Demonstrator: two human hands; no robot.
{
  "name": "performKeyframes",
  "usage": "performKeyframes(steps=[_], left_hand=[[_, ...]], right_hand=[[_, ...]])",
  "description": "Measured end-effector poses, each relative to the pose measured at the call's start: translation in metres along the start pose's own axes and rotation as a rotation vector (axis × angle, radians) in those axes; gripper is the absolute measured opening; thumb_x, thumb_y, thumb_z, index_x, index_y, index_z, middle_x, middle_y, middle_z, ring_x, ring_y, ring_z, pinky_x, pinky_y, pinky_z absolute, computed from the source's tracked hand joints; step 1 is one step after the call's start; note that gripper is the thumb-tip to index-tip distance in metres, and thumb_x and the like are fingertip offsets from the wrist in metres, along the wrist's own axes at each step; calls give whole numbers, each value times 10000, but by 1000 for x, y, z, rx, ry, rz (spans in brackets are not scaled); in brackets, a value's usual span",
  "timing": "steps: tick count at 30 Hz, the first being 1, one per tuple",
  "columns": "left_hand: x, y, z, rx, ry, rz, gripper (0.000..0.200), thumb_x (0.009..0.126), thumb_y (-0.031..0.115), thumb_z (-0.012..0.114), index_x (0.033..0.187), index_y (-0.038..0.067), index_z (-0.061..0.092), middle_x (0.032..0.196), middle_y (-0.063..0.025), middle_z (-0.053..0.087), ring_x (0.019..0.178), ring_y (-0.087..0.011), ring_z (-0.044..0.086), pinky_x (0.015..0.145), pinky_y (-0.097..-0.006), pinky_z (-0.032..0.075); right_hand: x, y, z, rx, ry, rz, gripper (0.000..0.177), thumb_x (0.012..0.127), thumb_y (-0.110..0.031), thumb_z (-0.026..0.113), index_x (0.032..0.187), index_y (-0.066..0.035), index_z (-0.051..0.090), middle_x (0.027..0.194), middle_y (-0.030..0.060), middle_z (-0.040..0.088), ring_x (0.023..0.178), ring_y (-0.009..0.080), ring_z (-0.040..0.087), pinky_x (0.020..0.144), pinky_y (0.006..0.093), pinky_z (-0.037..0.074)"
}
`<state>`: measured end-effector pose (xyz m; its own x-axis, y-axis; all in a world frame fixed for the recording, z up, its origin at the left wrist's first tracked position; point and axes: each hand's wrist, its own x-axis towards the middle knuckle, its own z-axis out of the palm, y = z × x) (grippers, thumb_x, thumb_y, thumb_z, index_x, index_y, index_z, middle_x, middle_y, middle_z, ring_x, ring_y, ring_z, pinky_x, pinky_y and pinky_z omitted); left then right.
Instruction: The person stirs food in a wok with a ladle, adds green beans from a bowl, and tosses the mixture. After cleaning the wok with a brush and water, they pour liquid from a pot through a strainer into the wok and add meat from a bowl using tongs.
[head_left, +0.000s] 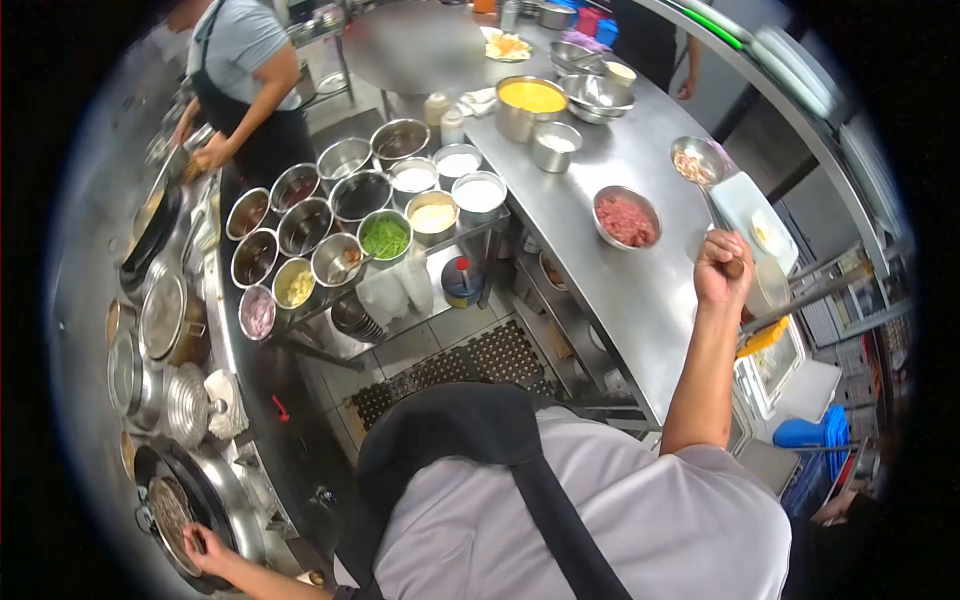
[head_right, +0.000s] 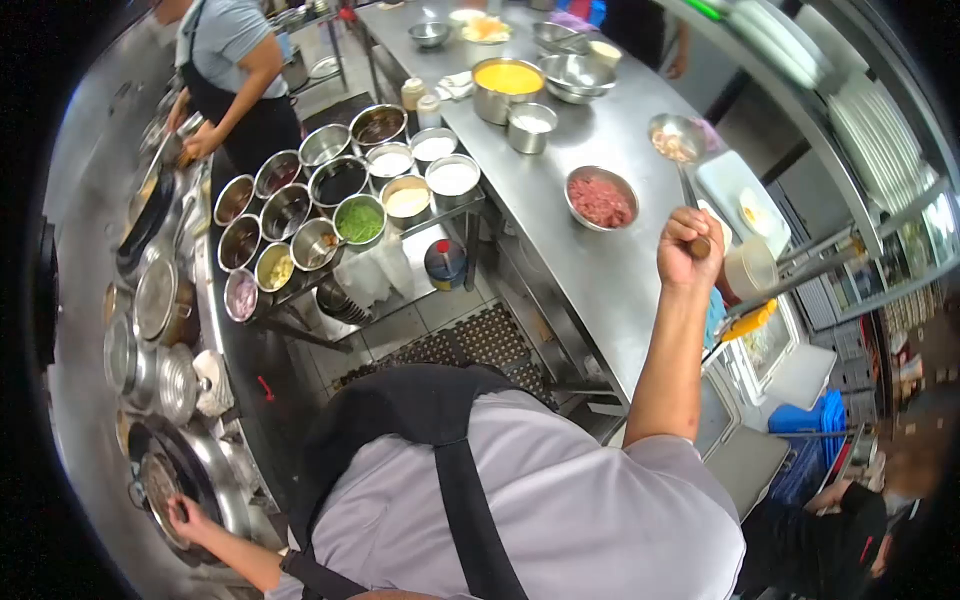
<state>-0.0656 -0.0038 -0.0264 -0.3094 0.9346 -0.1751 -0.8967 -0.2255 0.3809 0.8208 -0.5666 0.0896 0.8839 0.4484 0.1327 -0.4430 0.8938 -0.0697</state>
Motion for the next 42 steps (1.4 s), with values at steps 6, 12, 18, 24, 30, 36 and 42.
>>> performKeyframes(steps=[6, 12, 18, 24, 30, 36, 42], left_hand=[[24, 14, -11, -52, -35, -47, 197, 833, -74, 513, 1024, -120, 525, 853, -172, 534, 806, -292, 535, 750, -433, 487], [32, 15, -14, -10, -35, 29, 251, 833, -84, 501, 1082, -117, 499, 870, -156, 511, 807, -287, 532, 753, -428, 486], [27, 18, -15, -180, -43, -79, 350, 829, -103, 518, 1173, -115, 450, 893, -148, 494, 825, -267, 526, 753, -417, 475], [19, 20, -8, -256, 51, -158, 306, 829, -102, 510, 1130, -118, 457, 877, -152, 489, 817, -266, 522, 740, -422, 472], [27, 17, 2, -119, 50, -13, 270, 831, -94, 497, 1100, -109, 480, 862, -160, 492, 809, -284, 530, 736, -424, 471], [12, 18, 6, -204, 81, -176, 245, 828, -89, 496, 1071, -117, 492, 866, -159, 497, 802, -282, 525, 738, -427, 473], [17, 20, 2, -67, -1, -47, 254, 831, -93, 499, 1084, -122, 490, 882, -152, 495, 800, -279, 524, 742, -409, 479]], right_hand=[[-7, 0, 12, -14, 30, -17, 147, 922, -43, 490, 777, -25, 476, 697, 24, 478, 601, 115, 509, 526, 249, 452], [-7, -8, 12, -25, 39, -23, 145, 919, -45, 487, 776, -24, 474, 700, 28, 482, 600, 118, 517, 522, 251, 458], [-2, -15, 7, -39, 42, -35, 131, 896, -54, 523, 777, -34, 473, 701, 19, 485, 601, 114, 521, 524, 252, 470], [21, -27, -16, -166, 126, -48, 106, 890, -56, 536, 802, -52, 478, 689, 13, 485, 600, 114, 507, 509, 244, 444], [71, -58, -54, -511, 310, -21, 93, 871, -84, 565, 815, -54, 497, 687, 35, 516, 581, 132, 509, 480, 253, 413], [56, -46, -116, -1678, 707, -63, 466, 832, -24, 556, 1275, -62, 418, 622, 57, 515, 415, 160, 482, 339, 298, 343], [49, -41, -141, -1933, 695, -173, 567, 819, -25, 535, 1356, -83, 360, 629, 63, 509, 410, 160, 475, 347, 298, 354]])
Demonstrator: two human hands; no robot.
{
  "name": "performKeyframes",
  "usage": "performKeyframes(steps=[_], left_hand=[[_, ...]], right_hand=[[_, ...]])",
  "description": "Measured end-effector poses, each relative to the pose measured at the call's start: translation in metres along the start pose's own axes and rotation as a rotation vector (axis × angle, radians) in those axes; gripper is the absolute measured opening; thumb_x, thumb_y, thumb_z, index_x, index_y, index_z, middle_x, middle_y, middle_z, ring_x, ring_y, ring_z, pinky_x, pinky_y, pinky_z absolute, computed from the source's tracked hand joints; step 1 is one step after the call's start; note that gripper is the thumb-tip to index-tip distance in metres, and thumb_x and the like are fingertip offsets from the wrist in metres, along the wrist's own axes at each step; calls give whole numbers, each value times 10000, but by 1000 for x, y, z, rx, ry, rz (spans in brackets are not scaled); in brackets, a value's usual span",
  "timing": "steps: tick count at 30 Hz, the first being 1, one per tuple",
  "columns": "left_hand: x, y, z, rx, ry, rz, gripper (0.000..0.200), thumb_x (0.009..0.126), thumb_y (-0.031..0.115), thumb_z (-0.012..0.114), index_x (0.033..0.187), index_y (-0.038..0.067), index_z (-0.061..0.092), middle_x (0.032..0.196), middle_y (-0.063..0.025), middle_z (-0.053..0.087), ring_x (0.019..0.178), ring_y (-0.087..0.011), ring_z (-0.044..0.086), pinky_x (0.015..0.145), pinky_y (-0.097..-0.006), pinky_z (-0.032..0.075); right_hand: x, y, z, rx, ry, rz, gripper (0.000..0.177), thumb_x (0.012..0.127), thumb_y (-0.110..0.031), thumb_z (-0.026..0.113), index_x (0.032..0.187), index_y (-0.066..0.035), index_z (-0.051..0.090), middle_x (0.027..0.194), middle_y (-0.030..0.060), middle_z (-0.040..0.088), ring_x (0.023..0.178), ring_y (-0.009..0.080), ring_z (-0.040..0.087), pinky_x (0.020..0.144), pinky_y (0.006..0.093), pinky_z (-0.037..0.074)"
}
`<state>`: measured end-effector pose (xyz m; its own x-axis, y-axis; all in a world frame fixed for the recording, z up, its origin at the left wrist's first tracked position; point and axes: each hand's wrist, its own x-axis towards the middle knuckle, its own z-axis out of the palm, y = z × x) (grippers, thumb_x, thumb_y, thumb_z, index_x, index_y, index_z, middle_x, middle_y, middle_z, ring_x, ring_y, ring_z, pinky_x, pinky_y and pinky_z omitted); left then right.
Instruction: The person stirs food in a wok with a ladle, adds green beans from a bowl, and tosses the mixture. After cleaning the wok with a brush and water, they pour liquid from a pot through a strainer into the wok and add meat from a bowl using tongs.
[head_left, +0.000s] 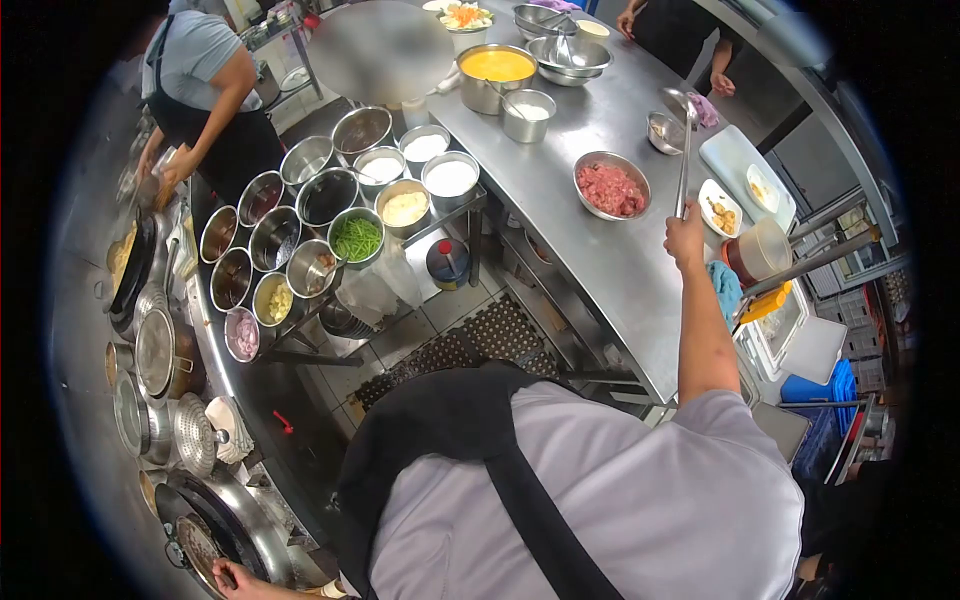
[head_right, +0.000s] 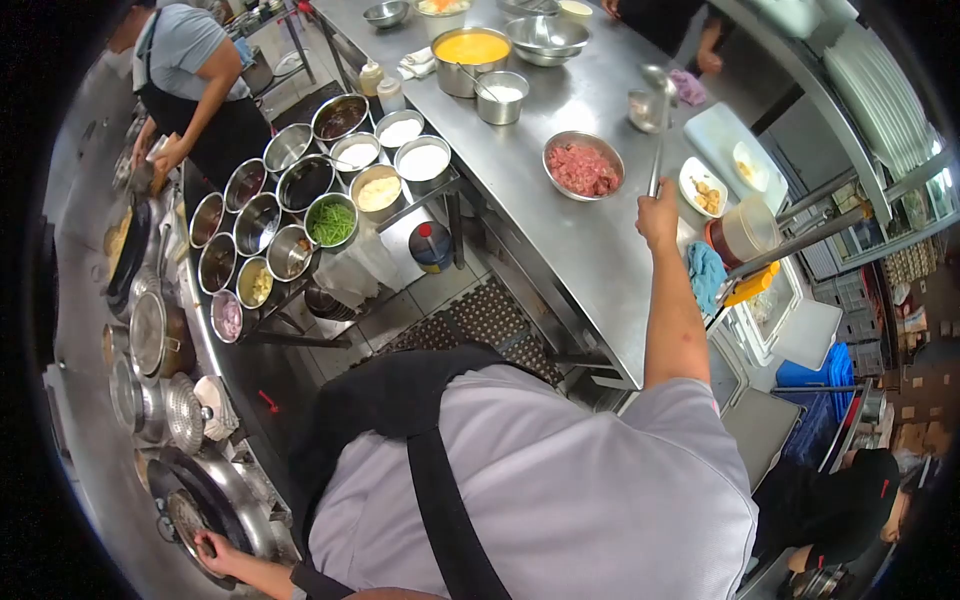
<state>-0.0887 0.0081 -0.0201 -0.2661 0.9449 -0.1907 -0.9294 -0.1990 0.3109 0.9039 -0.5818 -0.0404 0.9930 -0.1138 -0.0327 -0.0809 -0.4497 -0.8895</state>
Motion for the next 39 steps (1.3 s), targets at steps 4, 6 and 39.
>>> performKeyframes(steps=[4, 6, 39], left_hand=[[3, 7, -10, -91, 48, -121, 287, 839, -86, 503, 1121, -130, 478, 888, -160, 500, 799, -278, 525, 737, -413, 479], [2, 6, -13, -31, 54, -76, 309, 833, -88, 506, 1136, -138, 466, 887, -160, 497, 801, -278, 524, 738, -409, 477], [-44, 16, -44, 2, -42, -11, 298, 814, -97, 470, 1105, -125, 410, 860, -139, 413, 776, -259, 443, 705, -394, 418]], right_hand=[[-8, -36, 0, 611, -56, 38, 422, 868, -22, 524, 1268, -80, 400, 683, 63, 510, 457, 157, 468, 381, 295, 349], [-19, -56, 0, 850, -105, 35, 319, 887, -37, 522, 1188, -73, 422, 701, 60, 507, 486, 151, 465, 411, 288, 354], [-42, -93, -13, 1726, -788, 180, 194, 919, -87, 527, 749, -52, 441, 696, 29, 442, 554, 113, 453, 480, 257, 415]])
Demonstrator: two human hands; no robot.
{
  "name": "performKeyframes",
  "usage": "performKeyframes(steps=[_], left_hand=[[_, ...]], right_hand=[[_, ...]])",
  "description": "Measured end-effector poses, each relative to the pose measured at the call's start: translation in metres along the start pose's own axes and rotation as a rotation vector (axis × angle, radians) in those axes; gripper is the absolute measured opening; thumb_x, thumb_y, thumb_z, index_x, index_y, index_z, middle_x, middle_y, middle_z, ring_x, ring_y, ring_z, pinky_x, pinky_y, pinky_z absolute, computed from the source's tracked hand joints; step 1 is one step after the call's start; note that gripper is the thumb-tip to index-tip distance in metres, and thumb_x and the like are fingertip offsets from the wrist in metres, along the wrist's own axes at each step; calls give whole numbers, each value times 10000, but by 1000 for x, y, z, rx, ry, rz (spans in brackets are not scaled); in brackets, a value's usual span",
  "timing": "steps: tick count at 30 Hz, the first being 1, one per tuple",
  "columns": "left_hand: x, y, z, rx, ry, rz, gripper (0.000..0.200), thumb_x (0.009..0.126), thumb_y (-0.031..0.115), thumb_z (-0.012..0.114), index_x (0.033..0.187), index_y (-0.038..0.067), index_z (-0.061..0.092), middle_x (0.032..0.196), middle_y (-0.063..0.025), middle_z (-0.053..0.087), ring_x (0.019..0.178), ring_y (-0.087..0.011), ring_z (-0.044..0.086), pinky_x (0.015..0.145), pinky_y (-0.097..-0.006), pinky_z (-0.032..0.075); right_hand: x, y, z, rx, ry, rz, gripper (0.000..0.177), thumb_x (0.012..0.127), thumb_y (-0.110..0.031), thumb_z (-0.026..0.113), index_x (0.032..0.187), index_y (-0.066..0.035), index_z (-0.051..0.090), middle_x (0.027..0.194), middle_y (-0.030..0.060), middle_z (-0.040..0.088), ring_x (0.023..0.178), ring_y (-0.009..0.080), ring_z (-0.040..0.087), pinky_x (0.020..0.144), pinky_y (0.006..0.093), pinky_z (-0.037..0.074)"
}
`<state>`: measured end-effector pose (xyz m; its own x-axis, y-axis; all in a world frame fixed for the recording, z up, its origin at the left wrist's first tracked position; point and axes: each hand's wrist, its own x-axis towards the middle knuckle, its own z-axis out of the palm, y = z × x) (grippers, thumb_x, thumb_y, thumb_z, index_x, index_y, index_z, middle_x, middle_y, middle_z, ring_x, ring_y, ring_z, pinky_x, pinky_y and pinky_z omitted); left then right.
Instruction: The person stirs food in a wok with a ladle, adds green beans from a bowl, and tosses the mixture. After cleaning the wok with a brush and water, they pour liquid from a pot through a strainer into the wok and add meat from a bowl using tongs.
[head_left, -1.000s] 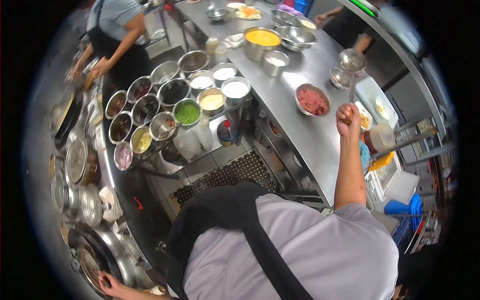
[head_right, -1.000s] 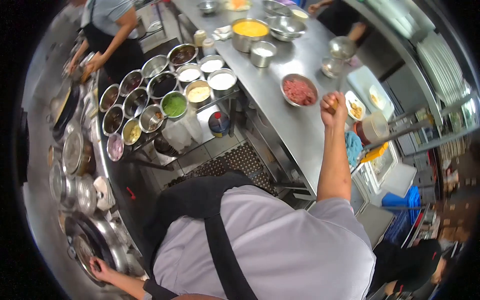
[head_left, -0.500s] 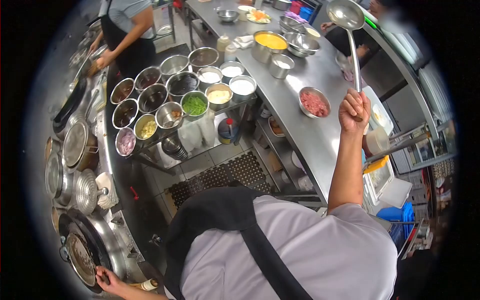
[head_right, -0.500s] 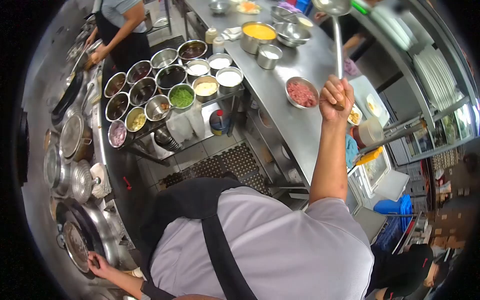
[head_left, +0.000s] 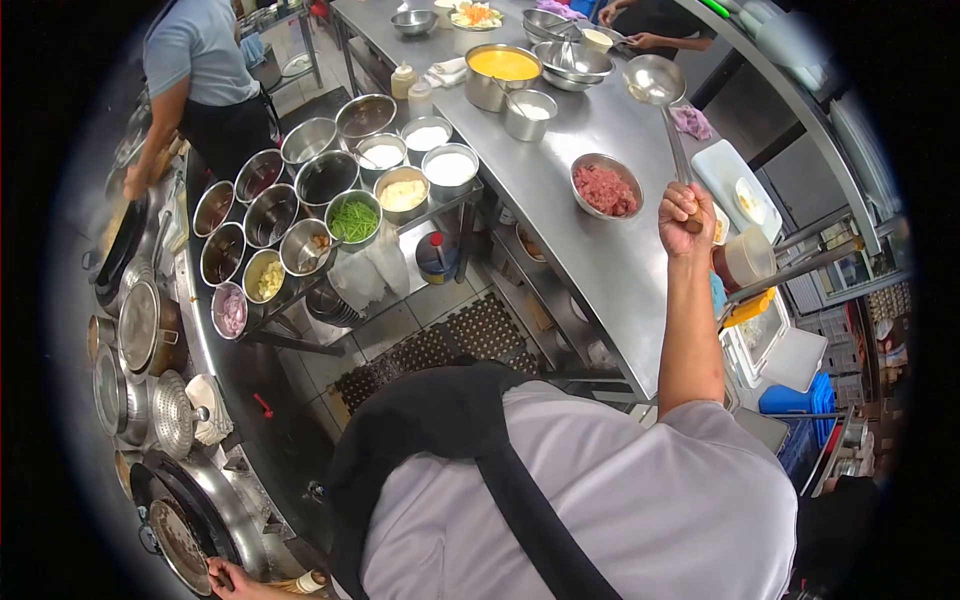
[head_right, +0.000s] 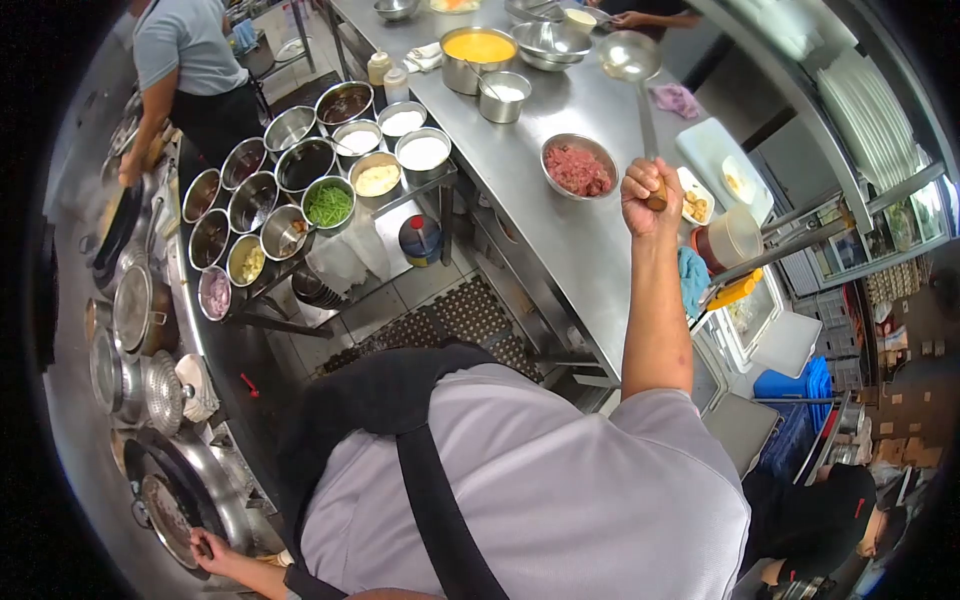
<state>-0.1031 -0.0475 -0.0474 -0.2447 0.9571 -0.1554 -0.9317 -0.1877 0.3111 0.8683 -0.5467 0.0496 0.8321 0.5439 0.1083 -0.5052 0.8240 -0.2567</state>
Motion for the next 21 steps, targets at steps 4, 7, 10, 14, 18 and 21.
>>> performKeyframes(steps=[4, 7, 10, 14, 18, 21], left_hand=[[0, -6, 4, 42, 76, 110, 313, 824, -91, 463, 1127, -133, 402, 881, -150, 411, 755, -256, 426, 688, -396, 409], [2, -3, 5, 28, 104, 82, 421, 835, -78, 462, 1234, -169, 366, 891, -155, 417, 754, -256, 428, 685, -393, 410], [1, -2, 6, 70, 83, 54, 553, 850, -61, 459, 1355, -190, 275, 891, -157, 418, 756, -254, 430, 680, -388, 411], [-4, -5, 7, 77, 72, 60, 618, 856, -53, 456, 1410, -184, 215, 869, -143, 411, 756, -251, 430, 680, -382, 411], [-5, -5, 7, 31, 79, 38, 624, 854, -53, 453, 1418, -173, 216, 850, -126, 403, 756, -252, 431, 679, -383, 411], [-5, -6, 8, 41, 88, 47, 630, 860, -53, 455, 1427, -170, 207, 845, -123, 402, 754, -252, 431, 677, -381, 410]], right_hand=[[3, -9, -26, -15, 43, 5, 159, 906, -91, 525, 767, -49, 461, 702, 26, 453, 558, 115, 448, 482, 256, 412], [3, -13, -32, -49, 93, -23, 144, 903, -94, 523, 776, -51, 471, 701, 28, 474, 565, 123, 458, 481, 264, 411], [4, -15, -34, -138, 151, -64, 120, 897, -90, 534, 795, -62, 477, 695, 31, 491, 570, 130, 470, 477, 270, 408], [8, -21, -38, -310, 259, -125, 78, 887, -84, 556, 853, -94, 486, 693, 33, 510, 574, 141, 482, 474, 275, 403], [11, -25, -42, -372, 318, -159, 86, 881, -75, 561, 880, -110, 482, 698, 35, 518, 581, 148, 489, 479, 275, 403], [11, -28, -44, -398, 347, -172, 123, 876, -68, 565, 907, -119, 457, 700, 44, 522, 574, 158, 499, 473, 279, 402]])
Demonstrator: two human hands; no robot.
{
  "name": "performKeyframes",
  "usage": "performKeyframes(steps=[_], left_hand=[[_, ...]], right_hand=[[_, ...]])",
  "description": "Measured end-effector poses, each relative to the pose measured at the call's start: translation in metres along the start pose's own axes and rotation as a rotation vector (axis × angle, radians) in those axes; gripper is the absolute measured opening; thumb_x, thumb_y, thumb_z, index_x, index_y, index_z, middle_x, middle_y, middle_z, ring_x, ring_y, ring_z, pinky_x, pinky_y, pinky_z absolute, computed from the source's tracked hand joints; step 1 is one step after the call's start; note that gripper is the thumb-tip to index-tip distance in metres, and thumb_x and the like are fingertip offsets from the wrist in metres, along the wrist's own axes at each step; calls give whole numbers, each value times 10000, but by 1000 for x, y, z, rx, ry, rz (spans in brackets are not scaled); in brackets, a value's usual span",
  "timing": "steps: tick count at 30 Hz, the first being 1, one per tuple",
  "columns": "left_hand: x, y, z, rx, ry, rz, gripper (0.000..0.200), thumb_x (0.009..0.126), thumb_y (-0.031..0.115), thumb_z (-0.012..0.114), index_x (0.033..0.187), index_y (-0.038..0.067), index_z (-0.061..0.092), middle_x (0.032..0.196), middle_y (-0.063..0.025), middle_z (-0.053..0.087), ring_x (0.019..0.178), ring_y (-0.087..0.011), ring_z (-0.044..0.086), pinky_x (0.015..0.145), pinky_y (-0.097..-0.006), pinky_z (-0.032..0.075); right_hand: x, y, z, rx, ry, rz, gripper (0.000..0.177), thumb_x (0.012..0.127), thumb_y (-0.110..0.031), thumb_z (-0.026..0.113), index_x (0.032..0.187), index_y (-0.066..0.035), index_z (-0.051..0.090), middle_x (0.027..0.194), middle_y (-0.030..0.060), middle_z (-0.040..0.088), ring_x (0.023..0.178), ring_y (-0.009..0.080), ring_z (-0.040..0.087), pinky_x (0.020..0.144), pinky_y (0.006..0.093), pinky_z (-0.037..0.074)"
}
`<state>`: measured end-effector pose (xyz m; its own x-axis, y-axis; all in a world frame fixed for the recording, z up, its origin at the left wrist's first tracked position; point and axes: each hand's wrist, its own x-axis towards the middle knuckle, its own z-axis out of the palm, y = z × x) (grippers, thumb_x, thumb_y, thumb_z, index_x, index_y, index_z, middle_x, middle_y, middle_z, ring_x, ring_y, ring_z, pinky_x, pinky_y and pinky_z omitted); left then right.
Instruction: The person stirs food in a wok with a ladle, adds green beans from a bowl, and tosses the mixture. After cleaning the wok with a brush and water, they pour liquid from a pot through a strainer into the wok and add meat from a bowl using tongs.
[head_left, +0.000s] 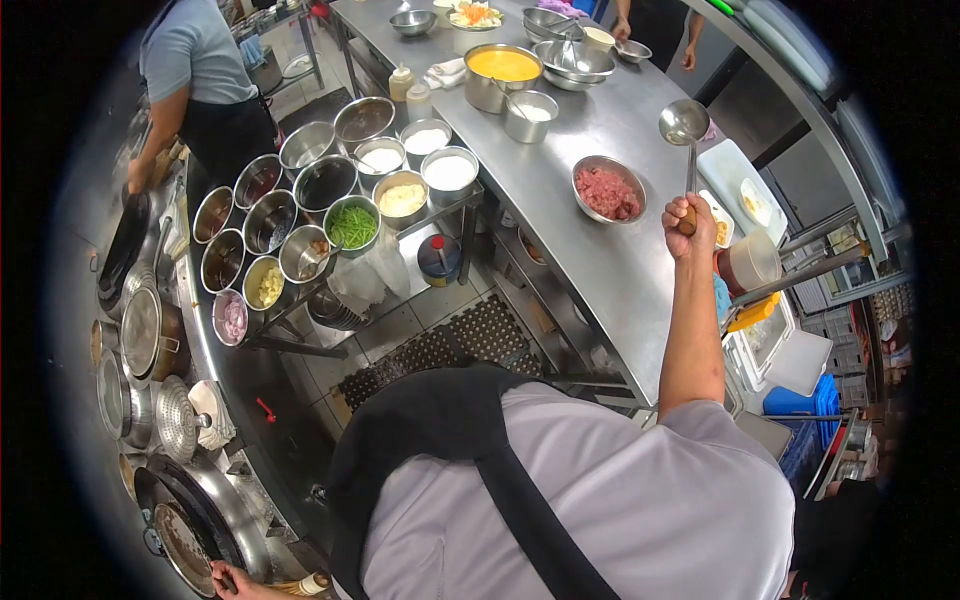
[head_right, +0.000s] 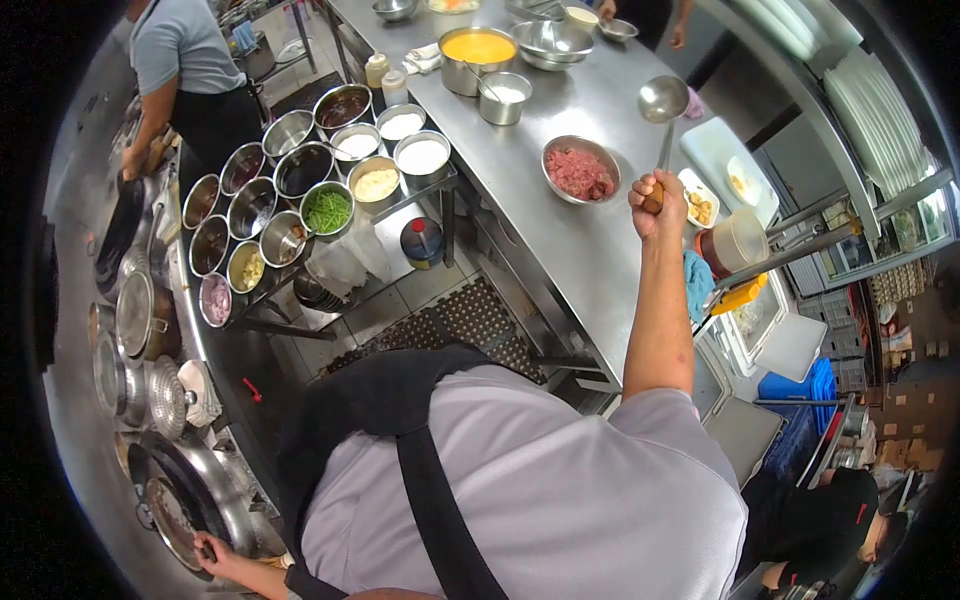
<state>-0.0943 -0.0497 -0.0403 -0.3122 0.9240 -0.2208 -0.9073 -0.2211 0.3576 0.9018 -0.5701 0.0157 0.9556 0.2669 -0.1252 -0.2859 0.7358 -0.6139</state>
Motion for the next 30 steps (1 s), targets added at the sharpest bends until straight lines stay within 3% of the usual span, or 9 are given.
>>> performKeyframes(steps=[6, 12, 14, 16, 18, 19, 25, 28, 30], left_hand=[[-7, -6, 4, 39, -13, 42, 677, 870, -67, 458, 1465, -156, 148, 851, -119, 410, 747, -249, 432, 680, -382, 411], [3, 0, 4, 32, 16, -4, 615, 861, -71, 464, 1420, -162, 222, 853, -117, 410, 739, -245, 436, 685, -386, 412], [3, 6, 2, 88, 29, 7, 579, 856, -71, 465, 1389, -167, 261, 854, -118, 411, 741, -246, 441, 687, -386, 413], [4, 11, 1, -82, 19, -177, 484, 847, -72, 459, 1303, -167, 327, 861, -129, 419, 754, -252, 453, 691, -386, 419], [3, 4, 3, -11, 1, -64, 458, 848, -69, 455, 1281, -166, 340, 858, -131, 419, 752, -252, 454, 690, -386, 421], [2, 0, 3, 60, -14, 53, 432, 849, -67, 452, 1258, -165, 354, 855, -134, 420, 750, -252, 456, 690, -385, 423], [5, 9, 10, 68, 42, -22, 352, 862, -53, 465, 1190, -153, 383, 833, -125, 412, 731, -240, 450, 689, -406, 420], [7, 4, 15, 34, 57, -47, 315, 874, -54, 469, 1164, -138, 381, 809, -103, 399, 721, -228, 445, 683, -407, 415], [2, 11, 10, -124, 83, -228, 195, 858, -71, 506, 1038, -102, 439, 782, -82, 392, 719, -218, 442, 698, -400, 427]], right_hand=[[-10, 1, 21, -371, 124, -175, 209, 865, -59, 552, 963, -123, 379, 704, 66, 522, 527, 174, 507, 434, 300, 399], [5, -7, 21, -661, 205, -223, 431, 862, -43, 538, 1263, -93, 389, 719, 80, 531, 518, 179, 524, 423, 310, 421], [17, -3, 3, -981, 231, -295, 566, 849, -33, 533, 1377, -92, 339, 715, 90, 546, 498, 188, 537, 419, 325, 443], [8, 12, -21, -1201, 301, -294, 565, 841, -31, 533, 1373, -84, 347, 712, 93, 557, 482, 187, 536, 414, 328, 445], [-10, 23, -44, -1501, 427, -215, 606, 819, -31, 544, 1391, -77, 350, 698, 96, 580, 443, 173, 531, 396, 329, 432], [-17, 28, -59, -1504, 432, -218, 606, 819, -31, 544, 1391, -77, 350, 698, 96, 580, 443, 173, 531, 396, 329, 432], [-41, 45, -87, -1283, 483, -233, 621, 846, -31, 533, 1429, -99, 329, 680, 79, 562, 439, 151, 509, 386, 295, 404], [-45, 30, -70, -910, 459, -217, 568, 875, -10, 529, 1405, -112, 350, 637, 42, 497, 433, 131, 465, 371, 259, 369], [-57, 29, -57, -813, 432, -220, 528, 886, -23, 535, 1379, -114, 368, 646, 40, 493, 439, 131, 458, 368, 259, 363]])
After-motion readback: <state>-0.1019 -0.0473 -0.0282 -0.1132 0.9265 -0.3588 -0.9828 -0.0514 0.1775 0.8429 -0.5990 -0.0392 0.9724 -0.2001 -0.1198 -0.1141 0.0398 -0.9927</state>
